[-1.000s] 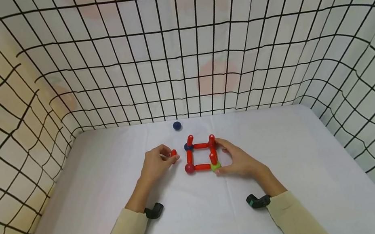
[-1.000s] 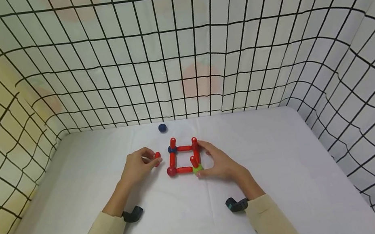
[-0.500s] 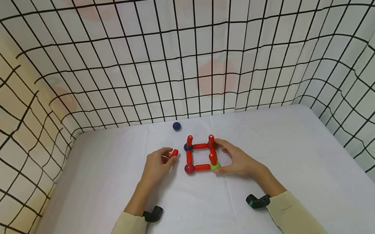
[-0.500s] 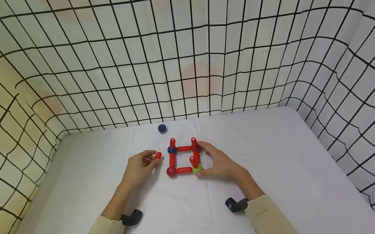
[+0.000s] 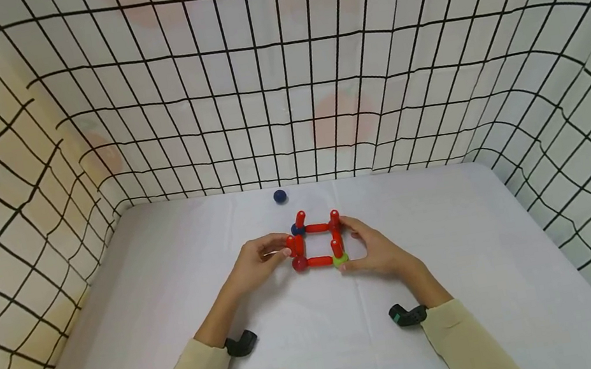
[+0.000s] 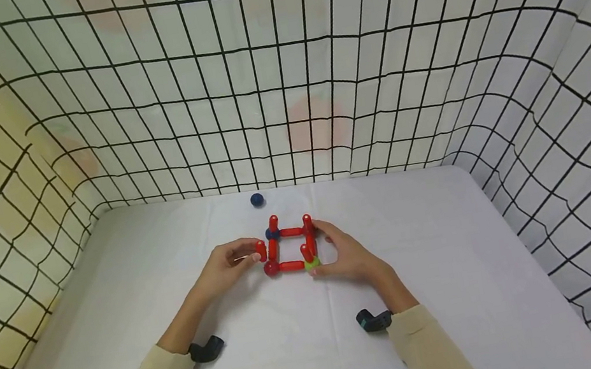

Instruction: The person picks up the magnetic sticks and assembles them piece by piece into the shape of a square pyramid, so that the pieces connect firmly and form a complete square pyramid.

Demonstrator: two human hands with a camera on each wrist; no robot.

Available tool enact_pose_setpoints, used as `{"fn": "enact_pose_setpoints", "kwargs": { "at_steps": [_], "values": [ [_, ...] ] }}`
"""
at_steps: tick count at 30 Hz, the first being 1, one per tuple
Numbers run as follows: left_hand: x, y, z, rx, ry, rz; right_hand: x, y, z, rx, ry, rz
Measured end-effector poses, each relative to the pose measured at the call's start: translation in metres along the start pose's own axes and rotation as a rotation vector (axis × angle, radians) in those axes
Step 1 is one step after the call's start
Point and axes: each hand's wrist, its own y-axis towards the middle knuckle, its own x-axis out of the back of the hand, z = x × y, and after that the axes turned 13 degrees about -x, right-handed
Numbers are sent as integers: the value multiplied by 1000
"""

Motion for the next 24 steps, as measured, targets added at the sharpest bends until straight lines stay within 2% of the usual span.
{"fn": "enact_pose_setpoints", "kwargs": {
  "at_steps": [6,13,20,24],
  "values": [
    [-9,6,-1,-11,5,30,1,-1,0,-34,10,4],
    [-15,8,3,30,21,64,-1,-1,2,-63,7,5],
    [-16,6,4,38,10,49,-1,-2,4,-39,30,-13],
    [-16,6,2,40,2,53,3,-6,6,-9,90,-65]
  ]
}}
